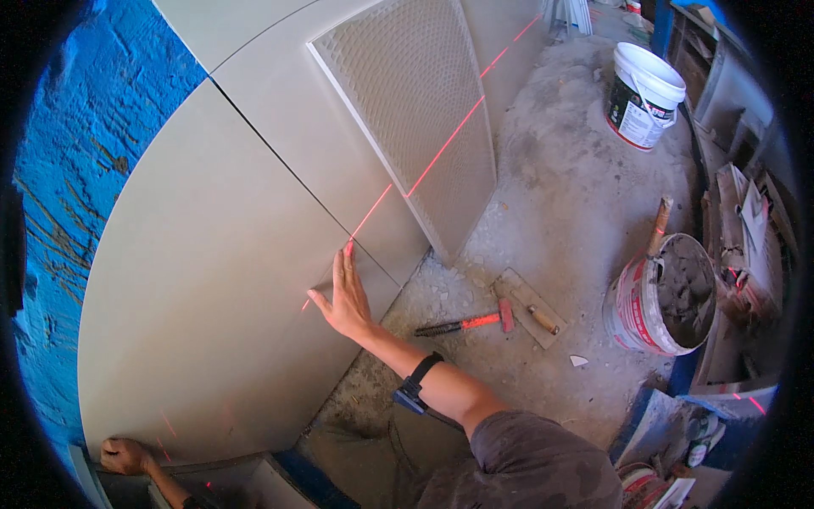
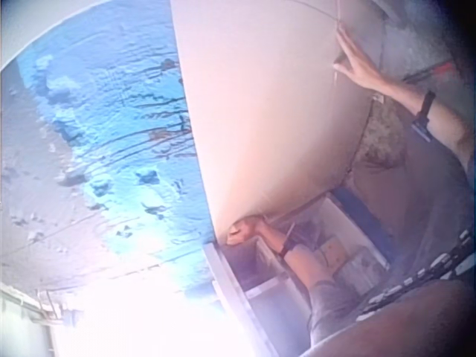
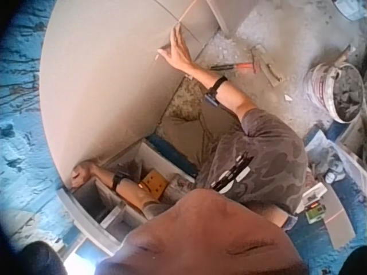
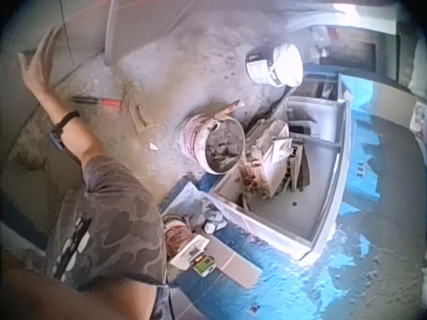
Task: Installing large tiles on a wall using mortar, a trowel, and a laser level for alignment.
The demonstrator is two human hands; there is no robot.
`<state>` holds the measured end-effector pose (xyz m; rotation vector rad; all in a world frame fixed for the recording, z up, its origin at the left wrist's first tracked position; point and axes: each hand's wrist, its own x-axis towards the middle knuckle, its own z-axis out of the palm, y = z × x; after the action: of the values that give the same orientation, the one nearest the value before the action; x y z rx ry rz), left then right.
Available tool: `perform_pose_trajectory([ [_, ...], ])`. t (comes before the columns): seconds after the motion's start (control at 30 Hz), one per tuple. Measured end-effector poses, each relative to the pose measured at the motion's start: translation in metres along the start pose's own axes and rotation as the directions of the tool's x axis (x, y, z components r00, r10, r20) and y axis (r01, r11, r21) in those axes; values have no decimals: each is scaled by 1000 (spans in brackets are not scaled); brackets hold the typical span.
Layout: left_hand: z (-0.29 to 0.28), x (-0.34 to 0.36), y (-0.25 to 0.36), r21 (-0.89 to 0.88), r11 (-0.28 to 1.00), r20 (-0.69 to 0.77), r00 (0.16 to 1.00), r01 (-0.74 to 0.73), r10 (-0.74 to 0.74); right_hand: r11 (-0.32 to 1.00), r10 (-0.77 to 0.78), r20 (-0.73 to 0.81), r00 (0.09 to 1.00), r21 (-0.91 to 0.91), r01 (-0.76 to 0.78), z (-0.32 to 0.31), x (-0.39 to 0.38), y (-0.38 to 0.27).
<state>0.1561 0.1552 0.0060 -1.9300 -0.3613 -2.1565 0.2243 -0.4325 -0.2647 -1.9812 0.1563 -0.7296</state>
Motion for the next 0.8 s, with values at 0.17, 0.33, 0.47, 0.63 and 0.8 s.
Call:
perform_pose_trajectory([
  [0.17,-3,5,3,-1,998,-31,997,-68,68,997,-71,-18,997,1,71,-10,8,19],
  [0.33,-7,3,16,5,996,-23,996,-90,90,999,-36,-4,999,12,36,-14,13,20],
  [0.47,-6,1,19,-6,999,-18,999,41,-41,998,-68,-48,997,-7,68,-9,9,24],
  [0.63,0,1,6,-39,999,-50,998,-31,29,999,10,-169,986,39,-4,-4,-3,48],
  [0.8,1,1,4,-19,996,-91,992,-89,87,971,175,-184,967,193,-139,-26,30,57],
])
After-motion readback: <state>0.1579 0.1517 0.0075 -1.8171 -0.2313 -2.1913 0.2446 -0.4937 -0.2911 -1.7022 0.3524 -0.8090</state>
